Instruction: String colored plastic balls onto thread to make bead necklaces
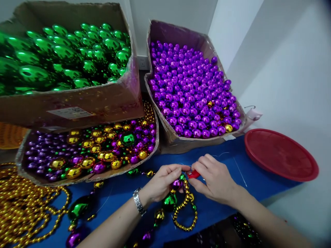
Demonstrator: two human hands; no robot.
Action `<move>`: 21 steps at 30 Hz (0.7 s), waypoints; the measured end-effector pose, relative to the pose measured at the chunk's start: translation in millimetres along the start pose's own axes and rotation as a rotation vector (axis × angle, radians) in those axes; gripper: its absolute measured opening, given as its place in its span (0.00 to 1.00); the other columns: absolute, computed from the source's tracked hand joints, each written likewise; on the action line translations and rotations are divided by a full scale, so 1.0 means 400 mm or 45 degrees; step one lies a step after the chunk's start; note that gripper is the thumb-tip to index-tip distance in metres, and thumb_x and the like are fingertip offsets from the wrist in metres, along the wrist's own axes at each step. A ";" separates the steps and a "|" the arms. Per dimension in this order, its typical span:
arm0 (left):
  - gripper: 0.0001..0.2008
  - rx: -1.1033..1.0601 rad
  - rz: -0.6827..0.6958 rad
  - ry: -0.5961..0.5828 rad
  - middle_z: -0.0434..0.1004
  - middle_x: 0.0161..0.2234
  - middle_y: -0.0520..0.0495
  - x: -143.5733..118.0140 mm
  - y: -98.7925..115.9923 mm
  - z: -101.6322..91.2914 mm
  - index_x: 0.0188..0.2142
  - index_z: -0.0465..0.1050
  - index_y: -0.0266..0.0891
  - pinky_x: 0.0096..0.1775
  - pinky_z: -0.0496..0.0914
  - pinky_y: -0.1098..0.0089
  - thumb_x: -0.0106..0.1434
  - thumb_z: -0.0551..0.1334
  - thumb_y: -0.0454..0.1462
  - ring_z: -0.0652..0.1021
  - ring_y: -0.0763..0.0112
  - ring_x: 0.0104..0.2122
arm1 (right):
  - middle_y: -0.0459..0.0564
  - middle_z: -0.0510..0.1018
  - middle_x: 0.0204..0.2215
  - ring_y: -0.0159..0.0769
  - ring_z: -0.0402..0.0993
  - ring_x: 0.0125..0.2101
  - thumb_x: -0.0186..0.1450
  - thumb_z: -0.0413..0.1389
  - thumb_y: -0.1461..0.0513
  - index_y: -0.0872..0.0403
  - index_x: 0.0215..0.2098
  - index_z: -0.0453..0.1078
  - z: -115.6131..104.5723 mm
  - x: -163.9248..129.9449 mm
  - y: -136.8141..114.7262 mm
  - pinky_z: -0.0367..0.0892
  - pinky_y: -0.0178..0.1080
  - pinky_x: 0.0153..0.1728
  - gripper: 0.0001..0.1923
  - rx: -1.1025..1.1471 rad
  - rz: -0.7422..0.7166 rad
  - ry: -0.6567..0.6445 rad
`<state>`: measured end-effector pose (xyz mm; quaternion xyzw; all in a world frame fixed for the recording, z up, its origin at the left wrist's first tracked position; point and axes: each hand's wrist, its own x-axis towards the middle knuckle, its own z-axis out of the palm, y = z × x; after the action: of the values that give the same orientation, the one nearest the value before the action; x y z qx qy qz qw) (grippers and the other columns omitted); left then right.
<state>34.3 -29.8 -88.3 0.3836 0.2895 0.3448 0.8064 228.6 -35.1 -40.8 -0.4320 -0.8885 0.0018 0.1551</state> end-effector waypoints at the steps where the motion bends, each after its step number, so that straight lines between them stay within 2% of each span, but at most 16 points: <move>1: 0.18 -0.011 -0.009 0.004 0.76 0.36 0.41 0.001 -0.001 -0.001 0.45 0.74 0.34 0.27 0.69 0.72 0.59 0.62 0.44 0.74 0.74 0.24 | 0.50 0.70 0.25 0.37 0.61 0.30 0.65 0.48 0.52 0.54 0.30 0.70 -0.001 0.002 0.001 0.57 0.37 0.31 0.17 -0.018 -0.017 -0.006; 13: 0.17 -0.057 -0.028 0.032 0.75 0.29 0.44 0.008 -0.013 -0.006 0.44 0.75 0.33 0.25 0.69 0.72 0.61 0.61 0.43 0.72 0.75 0.21 | 0.50 0.69 0.26 0.38 0.59 0.31 0.64 0.49 0.54 0.54 0.30 0.71 0.007 0.008 0.012 0.55 0.38 0.29 0.14 -0.163 -0.061 -0.065; 21: 0.18 -0.059 -0.021 0.007 0.75 0.29 0.43 0.009 -0.013 -0.006 0.45 0.75 0.34 0.24 0.69 0.73 0.60 0.61 0.44 0.73 0.74 0.22 | 0.50 0.68 0.25 0.38 0.59 0.30 0.64 0.49 0.54 0.53 0.29 0.71 0.011 0.010 0.014 0.54 0.38 0.28 0.14 -0.232 -0.088 -0.060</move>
<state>36.3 -28.6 -94.7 0.3615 0.2867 0.3456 0.8171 229.3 -28.1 -44.8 -0.4132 -0.9027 -0.0742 0.0941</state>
